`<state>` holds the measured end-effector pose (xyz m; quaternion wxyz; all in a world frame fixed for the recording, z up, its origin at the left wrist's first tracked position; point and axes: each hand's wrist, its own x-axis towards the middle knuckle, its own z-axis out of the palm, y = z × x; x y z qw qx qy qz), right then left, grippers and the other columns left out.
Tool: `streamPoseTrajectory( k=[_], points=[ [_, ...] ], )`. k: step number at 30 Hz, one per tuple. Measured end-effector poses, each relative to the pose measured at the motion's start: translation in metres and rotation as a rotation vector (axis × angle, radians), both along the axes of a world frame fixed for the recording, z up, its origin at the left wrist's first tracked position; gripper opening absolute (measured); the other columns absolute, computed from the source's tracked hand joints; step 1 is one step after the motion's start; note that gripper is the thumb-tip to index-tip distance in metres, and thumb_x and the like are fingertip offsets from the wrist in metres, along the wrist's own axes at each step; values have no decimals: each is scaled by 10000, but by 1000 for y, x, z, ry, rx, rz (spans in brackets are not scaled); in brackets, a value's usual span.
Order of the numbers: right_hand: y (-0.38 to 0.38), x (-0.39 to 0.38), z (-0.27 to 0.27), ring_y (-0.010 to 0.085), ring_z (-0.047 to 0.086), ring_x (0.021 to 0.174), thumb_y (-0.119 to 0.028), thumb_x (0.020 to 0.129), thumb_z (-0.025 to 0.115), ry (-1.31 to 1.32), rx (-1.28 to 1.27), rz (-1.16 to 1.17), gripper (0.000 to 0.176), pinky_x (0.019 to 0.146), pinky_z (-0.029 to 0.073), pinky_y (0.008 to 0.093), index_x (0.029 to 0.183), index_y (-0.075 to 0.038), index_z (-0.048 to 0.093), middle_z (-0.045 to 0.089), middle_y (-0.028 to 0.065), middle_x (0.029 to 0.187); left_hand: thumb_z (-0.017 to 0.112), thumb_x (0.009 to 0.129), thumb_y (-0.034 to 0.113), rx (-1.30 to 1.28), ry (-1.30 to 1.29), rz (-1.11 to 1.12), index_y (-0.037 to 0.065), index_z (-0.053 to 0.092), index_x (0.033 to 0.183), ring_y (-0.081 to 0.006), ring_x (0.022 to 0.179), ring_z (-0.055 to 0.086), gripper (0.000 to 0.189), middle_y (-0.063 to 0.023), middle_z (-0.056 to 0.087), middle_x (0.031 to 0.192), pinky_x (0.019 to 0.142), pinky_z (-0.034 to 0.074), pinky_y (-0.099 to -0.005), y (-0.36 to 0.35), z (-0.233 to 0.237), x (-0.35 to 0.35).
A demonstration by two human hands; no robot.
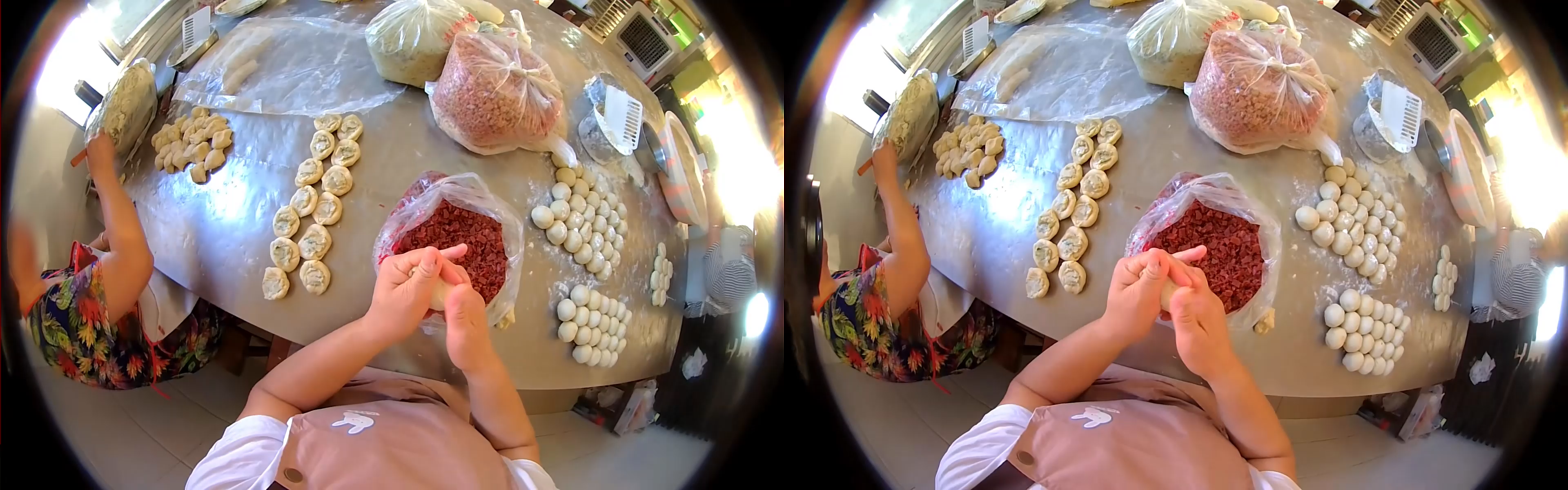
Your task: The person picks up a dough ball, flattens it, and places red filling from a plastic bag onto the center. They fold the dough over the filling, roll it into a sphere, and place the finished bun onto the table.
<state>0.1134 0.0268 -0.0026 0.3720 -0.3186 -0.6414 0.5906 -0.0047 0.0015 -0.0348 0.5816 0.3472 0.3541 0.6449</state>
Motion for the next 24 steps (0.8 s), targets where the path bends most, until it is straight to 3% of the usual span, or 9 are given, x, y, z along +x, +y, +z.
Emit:
streamPoseTrajectory(
  k=[5,7,9,12,13,15,18,21,24],
  points=[
    [2,23,-4,52,505,607,-491,1018,337,-11,-317,64,523,517,406,192,1168,-12,485,589,57,998,421,901,670,13,-139,174,-20,497,1327,-255,1311,417,814,-155,523,1342,1081,331,-405,4,28,20],
    [5,33,-10,35,477,561,-490,1023,315,47,-440,142,515,485,382,187,1145,-24,498,586,57,990,455,916,615,-16,48,96,-22,521,1287,-262,1234,493,740,-147,562,1291,1035,383,-407,0,27,16],
    [5,35,-6,113,576,714,-510,1020,291,-5,-348,172,571,603,462,243,1173,-19,540,596,73,1032,483,965,498,-143,125,-103,-32,589,1185,-274,1129,585,584,-144,619,1211,964,456,-406,-9,23,8],
    [-4,31,-14,222,611,961,-486,1024,320,-47,-177,30,548,807,492,332,1234,-48,574,599,105,1084,435,1027,327,-13,157,103,-50,659,921,-288,1117,599,450,-179,666,1091,913,494,-388,-1,4,26],
    [-5,35,-15,221,616,930,-447,1029,348,-45,-166,19,478,786,494,322,1251,-74,547,597,103,1081,427,1019,386,30,191,79,-54,658,988,-275,1188,550,498,-209,625,1179,967,457,-397,-2,-4,28],
    [1,40,-19,140,575,821,-450,1028,346,-56,84,-57,470,720,482,261,1221,-59,523,600,60,1030,383,986,524,56,211,35,-31,577,1157,-238,1175,533,612,-141,551,1262,1012,402,-378,1,10,38],
    [-3,90,-9,185,608,788,-481,1006,380,117,-609,-3,475,695,504,293,1206,-77,529,621,97,999,320,857,775,0,100,-70,40,267,1469,-252,1329,379,958,-109,290,1528,1069,320,-406,4,12,52],
    [-16,157,-31,234,623,751,-457,983,421,472,-840,-298,449,685,528,334,1179,-69,534,631,117,973,411,831,774,-56,33,-181,80,304,1463,-242,1291,421,944,-96,325,1507,1051,339,-397,2,16,46],
    [-28,214,-28,253,633,780,-372,963,431,349,-874,-691,417,718,545,366,1138,-8,534,623,130,955,515,846,698,-97,-81,-252,36,265,1461,-246,1303,398,937,-103,312,1501,1048,322,-383,-1,19,38]
  ],
)
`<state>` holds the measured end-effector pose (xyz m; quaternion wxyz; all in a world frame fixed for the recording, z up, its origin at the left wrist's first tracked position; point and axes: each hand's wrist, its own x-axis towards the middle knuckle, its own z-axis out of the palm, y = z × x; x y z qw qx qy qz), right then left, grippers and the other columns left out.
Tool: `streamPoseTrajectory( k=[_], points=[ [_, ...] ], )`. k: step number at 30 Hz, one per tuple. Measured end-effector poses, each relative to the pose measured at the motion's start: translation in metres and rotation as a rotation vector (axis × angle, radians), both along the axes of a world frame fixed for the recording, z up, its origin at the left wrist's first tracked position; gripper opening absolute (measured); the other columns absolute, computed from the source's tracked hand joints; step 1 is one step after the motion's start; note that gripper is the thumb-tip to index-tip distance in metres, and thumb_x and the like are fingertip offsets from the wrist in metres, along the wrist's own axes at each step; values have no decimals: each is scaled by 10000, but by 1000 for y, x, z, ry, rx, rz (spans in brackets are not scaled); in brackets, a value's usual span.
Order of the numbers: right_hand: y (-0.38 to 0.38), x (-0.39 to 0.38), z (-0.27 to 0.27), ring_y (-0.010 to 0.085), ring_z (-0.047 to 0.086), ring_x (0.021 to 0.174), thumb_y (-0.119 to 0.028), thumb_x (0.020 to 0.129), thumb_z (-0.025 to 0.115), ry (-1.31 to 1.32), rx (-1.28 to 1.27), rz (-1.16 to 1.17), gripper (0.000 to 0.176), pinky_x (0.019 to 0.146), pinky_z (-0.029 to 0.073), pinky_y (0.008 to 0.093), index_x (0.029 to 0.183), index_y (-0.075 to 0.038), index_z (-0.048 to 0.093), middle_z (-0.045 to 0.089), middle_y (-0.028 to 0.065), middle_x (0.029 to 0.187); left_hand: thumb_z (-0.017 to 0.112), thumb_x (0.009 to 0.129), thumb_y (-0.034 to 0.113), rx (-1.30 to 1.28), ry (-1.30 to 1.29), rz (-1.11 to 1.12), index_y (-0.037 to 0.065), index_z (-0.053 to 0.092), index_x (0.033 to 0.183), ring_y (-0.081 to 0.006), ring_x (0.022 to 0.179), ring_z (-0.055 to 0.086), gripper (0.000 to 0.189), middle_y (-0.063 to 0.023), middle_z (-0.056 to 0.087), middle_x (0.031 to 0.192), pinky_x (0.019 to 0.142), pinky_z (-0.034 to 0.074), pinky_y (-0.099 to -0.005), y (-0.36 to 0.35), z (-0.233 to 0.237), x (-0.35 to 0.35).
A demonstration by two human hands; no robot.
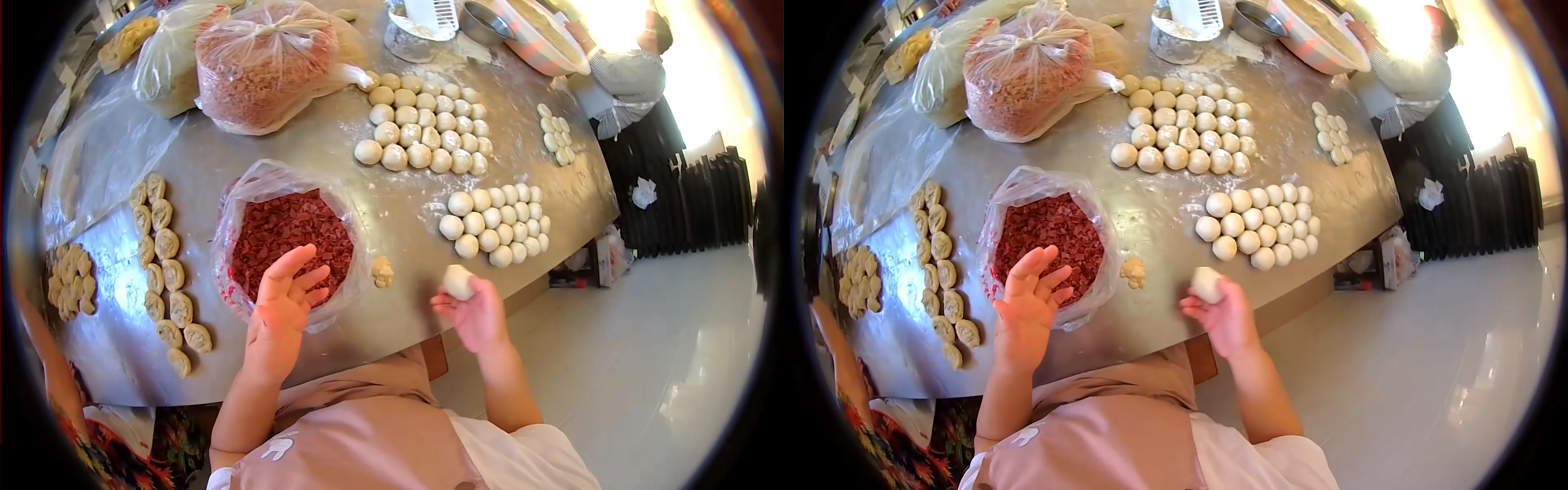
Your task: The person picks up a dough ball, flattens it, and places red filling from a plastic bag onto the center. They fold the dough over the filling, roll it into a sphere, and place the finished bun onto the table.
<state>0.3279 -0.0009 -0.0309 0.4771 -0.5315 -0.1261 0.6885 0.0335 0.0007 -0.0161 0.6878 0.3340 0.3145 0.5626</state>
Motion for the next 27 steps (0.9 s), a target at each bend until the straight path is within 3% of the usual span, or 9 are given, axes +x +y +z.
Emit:
streamPoseTrajectory(
  k=[2,9,16,22,27],
  points=[
    [-6,30,-3,246,640,794,-375,971,461,-61,-97,-102,431,720,558,357,1099,28,542,617,125,922,524,862,668,-9,25,-38,30,275,1450,-243,1291,410,903,-108,331,1483,1037,335,-382,-3,2,-1],
    [16,65,-29,211,652,785,-487,919,594,-110,-181,-251,507,683,577,308,1046,2,562,616,102,874,541,902,579,-87,30,-60,17,343,1394,-240,1228,473,773,-129,401,1422,1011,375,-383,-15,3,-2],
    [39,62,-29,243,654,832,-598,876,576,-268,-271,-178,675,690,586,314,1148,16,503,597,155,962,532,927,525,-147,6,16,20,400,1342,-241,1188,511,667,-125,488,1335,990,403,-377,-20,-4,-13],
    [28,74,8,294,656,879,-691,857,515,-64,-350,-69,847,727,586,364,1214,73,434,584,218,1074,533,928,505,-179,-5,53,38,413,1338,-236,1169,524,633,-117,510,1315,975,418,-379,-29,-9,-25],
    [10,83,-12,298,654,898,-622,869,571,-225,-321,-140,778,741,580,386,1175,82,443,597,215,1050,534,926,488,-225,-12,83,72,430,1336,-235,1153,538,594,-99,522,1314,958,437,-385,-35,-12,-39]
  ],
)
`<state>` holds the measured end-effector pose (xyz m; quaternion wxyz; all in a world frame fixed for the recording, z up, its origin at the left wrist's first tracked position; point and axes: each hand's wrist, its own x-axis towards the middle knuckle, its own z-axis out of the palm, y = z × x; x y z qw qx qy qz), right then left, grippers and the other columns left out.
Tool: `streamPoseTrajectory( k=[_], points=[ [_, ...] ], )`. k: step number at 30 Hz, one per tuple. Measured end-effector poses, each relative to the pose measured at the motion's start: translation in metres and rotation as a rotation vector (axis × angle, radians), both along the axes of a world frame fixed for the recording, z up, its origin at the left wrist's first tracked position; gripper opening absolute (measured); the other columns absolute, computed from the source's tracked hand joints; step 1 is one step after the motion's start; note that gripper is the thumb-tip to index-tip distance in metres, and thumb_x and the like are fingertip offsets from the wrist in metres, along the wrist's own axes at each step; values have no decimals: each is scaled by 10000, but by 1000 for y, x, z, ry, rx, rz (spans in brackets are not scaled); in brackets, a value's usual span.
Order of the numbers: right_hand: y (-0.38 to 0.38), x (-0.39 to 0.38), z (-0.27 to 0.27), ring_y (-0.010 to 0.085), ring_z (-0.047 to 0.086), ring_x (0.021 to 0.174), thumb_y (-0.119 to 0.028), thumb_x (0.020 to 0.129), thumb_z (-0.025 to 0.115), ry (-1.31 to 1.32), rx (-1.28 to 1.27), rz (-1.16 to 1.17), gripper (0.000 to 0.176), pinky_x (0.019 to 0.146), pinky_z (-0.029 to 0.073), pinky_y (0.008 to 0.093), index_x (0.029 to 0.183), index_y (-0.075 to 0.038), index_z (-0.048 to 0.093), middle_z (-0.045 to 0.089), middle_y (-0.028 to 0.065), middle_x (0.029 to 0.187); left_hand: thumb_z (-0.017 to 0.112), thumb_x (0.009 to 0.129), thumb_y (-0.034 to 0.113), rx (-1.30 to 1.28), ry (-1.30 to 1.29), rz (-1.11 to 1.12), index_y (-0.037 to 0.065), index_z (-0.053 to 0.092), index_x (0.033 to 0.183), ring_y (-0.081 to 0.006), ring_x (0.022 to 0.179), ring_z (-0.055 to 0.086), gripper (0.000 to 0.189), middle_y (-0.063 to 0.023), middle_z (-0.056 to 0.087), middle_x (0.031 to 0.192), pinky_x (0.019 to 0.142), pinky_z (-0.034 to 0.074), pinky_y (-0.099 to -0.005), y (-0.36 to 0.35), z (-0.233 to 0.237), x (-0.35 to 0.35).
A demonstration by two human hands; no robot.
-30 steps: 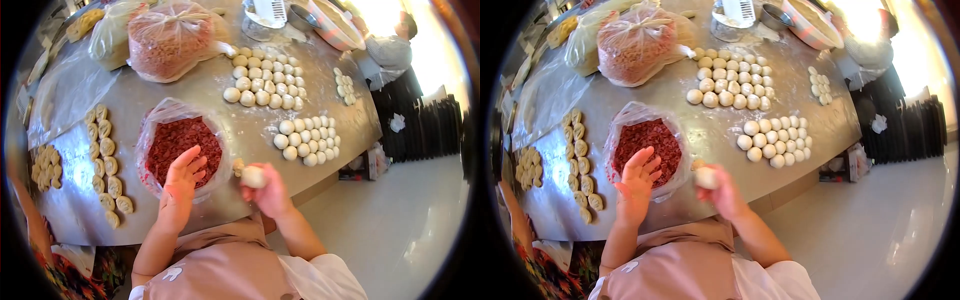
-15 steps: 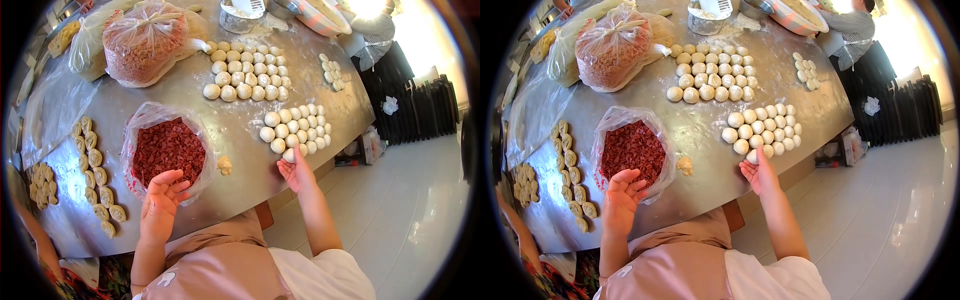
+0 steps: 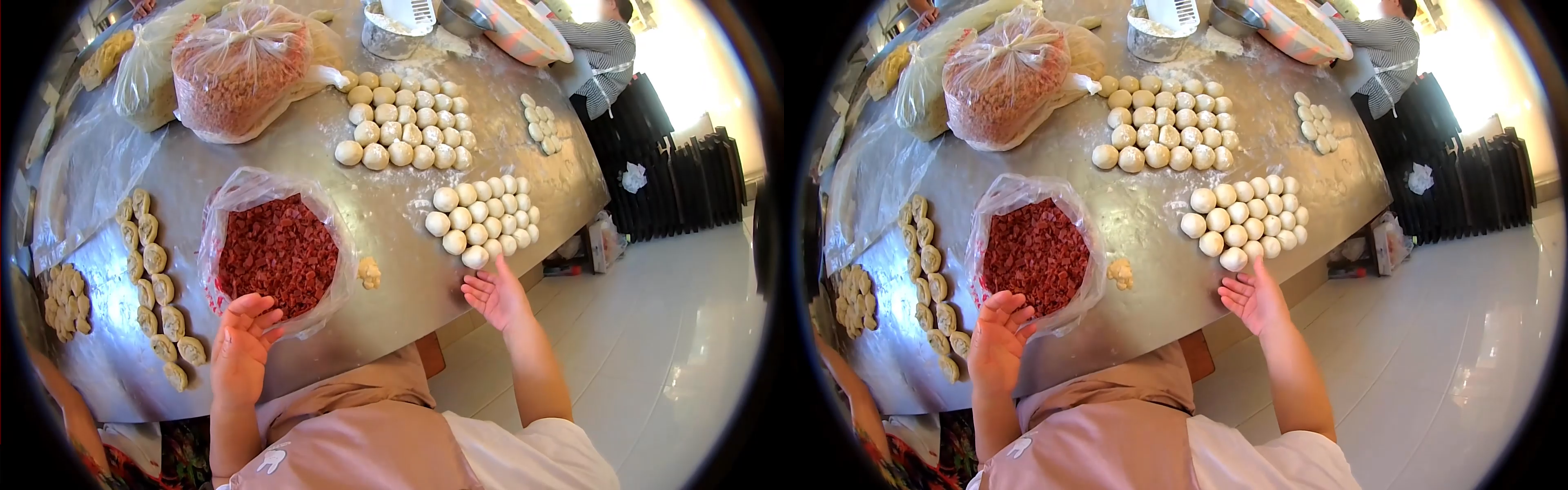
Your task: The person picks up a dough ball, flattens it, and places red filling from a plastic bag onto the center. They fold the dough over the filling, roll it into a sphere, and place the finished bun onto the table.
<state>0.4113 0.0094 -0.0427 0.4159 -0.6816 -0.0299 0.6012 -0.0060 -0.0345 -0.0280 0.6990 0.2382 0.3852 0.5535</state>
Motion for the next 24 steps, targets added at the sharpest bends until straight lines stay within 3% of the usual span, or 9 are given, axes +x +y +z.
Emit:
streamPoseTrajectory(
  k=[10,11,14,15,18,19,20,21,24],
  points=[
    [2,-15,-8,262,655,865,-369,928,600,-39,181,-10,470,730,575,356,1140,40,505,624,160,992,561,924,444,29,32,-101,38,463,1287,-234,1157,542,554,-114,543,1283,947,444,-367,-1,13,15],
    [-4,-32,13,213,645,893,-248,914,646,-89,228,-7,375,768,560,326,1126,26,501,622,136,1021,561,928,430,28,37,-131,34,452,1315,-232,1186,527,565,-109,544,1285,964,431,-365,-1,14,17],
    [-18,-72,27,172,627,931,-96,875,687,-479,620,259,312,821,535,296,1102,2,496,613,119,1055,559,931,428,-33,96,-272,42,408,1379,-223,1223,499,611,-108,508,1331,990,406,-361,4,18,36],
    [-18,-91,34,145,608,964,-5,828,718,-442,740,295,344,853,510,280,1083,-15,487,603,100,1070,556,938,409,-4,118,-350,49,365,1413,-225,1236,487,626,-108,482,1358,1006,391,-371,8,21,45],
    [-16,-144,34,203,622,994,-103,776,801,-807,1069,547,427,875,505,322,1072,-18,504,617,144,1140,556,968,307,1,68,-364,68,270,1468,-196,1228,471,624,-90,427,1397,1031,378,-377,18,34,75],
    [-15,-162,36,263,626,1024,-115,733,829,-913,1167,633,473,897,498,353,1073,-25,514,614,167,1171,562,970,243,38,36,-349,58,252,1465,-172,1204,477,613,-88,453,1344,1009,394,-347,22,37,78],
    [-11,-179,37,278,620,1037,-99,720,829,-915,1226,687,484,903,494,361,1082,-28,515,611,171,1174,568,971,179,75,4,-336,47,234,1462,-147,1180,484,608,-86,479,1292,988,411,-318,24,37,79],
    [-9,-195,38,293,614,1050,-84,706,828,-920,1281,740,498,909,491,369,1090,-31,516,608,175,1176,579,968,170,84,97,-239,43,302,1422,-107,1049,535,547,-73,525,1205,887,468,-277,24,31,78],
    [-3,-210,55,327,585,1091,-62,687,807,-844,1265,938,488,925,478,404,1100,-31,549,597,184,1189,574,969,115,132,247,-108,55,359,1392,-100,1037,536,478,-30,546,1141,892,477,-266,24,23,53]
  ],
)
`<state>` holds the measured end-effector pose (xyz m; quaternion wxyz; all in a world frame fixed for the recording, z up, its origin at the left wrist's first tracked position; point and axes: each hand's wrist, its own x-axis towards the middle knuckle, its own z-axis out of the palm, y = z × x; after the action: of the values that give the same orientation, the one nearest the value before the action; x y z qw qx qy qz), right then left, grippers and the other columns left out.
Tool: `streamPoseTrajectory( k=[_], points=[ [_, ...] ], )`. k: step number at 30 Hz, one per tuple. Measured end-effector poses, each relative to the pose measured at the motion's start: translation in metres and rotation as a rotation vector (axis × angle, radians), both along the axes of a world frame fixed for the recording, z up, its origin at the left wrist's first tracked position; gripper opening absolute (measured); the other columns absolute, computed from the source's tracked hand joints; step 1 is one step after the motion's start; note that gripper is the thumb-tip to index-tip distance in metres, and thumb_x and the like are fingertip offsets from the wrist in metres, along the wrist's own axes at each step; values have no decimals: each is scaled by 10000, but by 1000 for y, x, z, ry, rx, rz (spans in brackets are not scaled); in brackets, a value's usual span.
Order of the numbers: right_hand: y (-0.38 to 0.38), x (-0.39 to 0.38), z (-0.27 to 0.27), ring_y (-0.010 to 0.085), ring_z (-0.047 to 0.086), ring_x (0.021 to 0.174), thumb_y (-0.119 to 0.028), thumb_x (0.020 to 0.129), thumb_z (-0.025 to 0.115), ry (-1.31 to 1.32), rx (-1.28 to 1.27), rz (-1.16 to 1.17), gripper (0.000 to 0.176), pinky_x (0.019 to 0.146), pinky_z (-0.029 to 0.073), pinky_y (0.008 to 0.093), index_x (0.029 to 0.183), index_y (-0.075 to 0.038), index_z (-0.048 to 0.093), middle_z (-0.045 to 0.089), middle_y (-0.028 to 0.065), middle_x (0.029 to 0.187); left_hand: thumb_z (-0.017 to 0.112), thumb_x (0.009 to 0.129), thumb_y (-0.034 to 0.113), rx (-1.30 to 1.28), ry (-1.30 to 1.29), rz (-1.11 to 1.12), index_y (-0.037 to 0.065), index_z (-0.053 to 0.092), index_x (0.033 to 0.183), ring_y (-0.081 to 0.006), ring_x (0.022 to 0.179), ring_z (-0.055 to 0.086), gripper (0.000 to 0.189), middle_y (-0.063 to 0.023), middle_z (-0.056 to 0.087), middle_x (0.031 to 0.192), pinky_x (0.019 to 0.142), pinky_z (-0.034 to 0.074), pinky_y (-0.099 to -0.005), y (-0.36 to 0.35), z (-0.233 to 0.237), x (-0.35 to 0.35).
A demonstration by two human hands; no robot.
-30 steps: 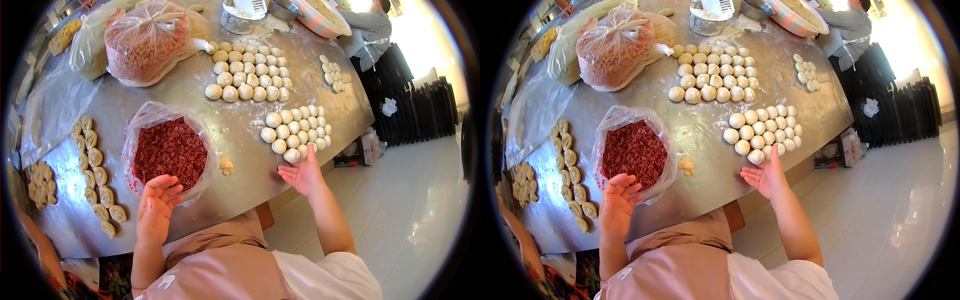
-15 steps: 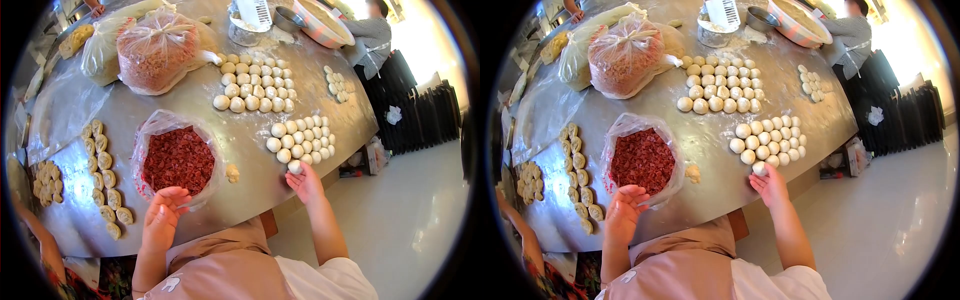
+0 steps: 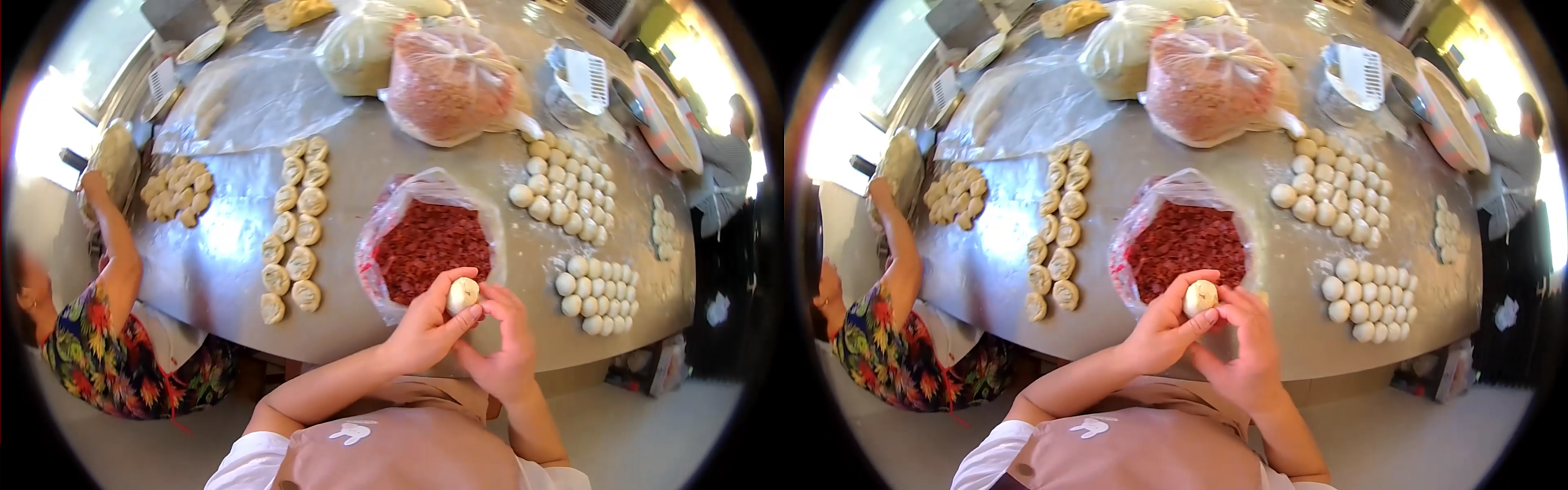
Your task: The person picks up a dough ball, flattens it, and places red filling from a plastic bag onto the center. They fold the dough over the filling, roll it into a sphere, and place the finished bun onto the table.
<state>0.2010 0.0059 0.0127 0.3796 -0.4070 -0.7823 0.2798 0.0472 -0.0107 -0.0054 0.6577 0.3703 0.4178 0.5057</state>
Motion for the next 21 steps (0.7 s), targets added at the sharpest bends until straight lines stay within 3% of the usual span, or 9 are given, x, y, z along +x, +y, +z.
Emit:
streamPoseTrajectory(
  k=[1,4,6,7,11,13,17,20,21],
  points=[
    [6,3,6,329,584,1088,-73,692,805,-24,-24,23,477,926,477,408,1098,-29,559,595,185,1190,596,950,88,1,103,62,49,406,1339,-90,965,559,434,-22,571,1067,837,491,-242,-3,-6,-6],
    [18,3,19,301,600,1046,-150,722,808,-61,-93,65,429,879,503,387,1082,-31,607,603,156,1158,620,931,76,36,406,25,48,405,1334,-99,992,564,457,-31,577,1079,851,490,-255,-9,-8,-25],
    [23,-13,33,281,609,1023,-169,726,813,-117,-93,121,422,850,517,372,1080,-41,621,610,137,1130,634,905,51,111,429,60,37,410,1326,-131,985,583,477,-58,582,1100,839,493,-278,-10,-6,-25],
    [23,-22,34,240,639,920,-166,750,800,-164,-81,115,368,759,538,337,1064,-61,638,620,106,1050,630,901,44,150,415,79,34,412,1327,-139,984,586,479,-64,581,1106,842,492,-282,-12,-8,-23],
    [25,-31,26,211,652,791,-116,777,770,-106,-171,170,279,661,541,311,1020,-59,647,617,86,968,649,846,20,184,332,82,26,437,1329,-205,1060,583,528,-120,568,1141,878,488,-320,-13,-3,-25],
    [24,-34,24,193,651,746,-89,791,750,-105,-163,174,234,622,537,296,999,-55,648,616,80,935,675,801,16,252,509,35,27,452,1329,-252,1126,558,573,-152,556,1172,915,480,-350,-12,1,-32],
    [22,-36,25,237,644,730,-44,791,727,-152,-123,149,178,614,527,320,948,-56,645,613,97,871,702,702,-8,369,710,144,36,498,1305,-330,1181,516,639,-191,535,1210,942,474,-396,-15,6,-31],
    [22,-39,23,271,633,711,-16,784,715,-149,-14,155,161,611,516,340,921,-56,637,607,109,832,691,668,-28,478,723,176,45,519,1293,-352,1150,527,651,-178,523,1211,932,483,-387,-9,7,-29],
    [20,-41,22,282,629,707,-10,782,712,-136,6,158,157,611,513,346,911,-54,634,605,112,825,676,659,-36,477,671,215,44,585,1195,-345,1094,564,549,-171,569,1132,866,503,-369,-7,2,-26]
  ],
)
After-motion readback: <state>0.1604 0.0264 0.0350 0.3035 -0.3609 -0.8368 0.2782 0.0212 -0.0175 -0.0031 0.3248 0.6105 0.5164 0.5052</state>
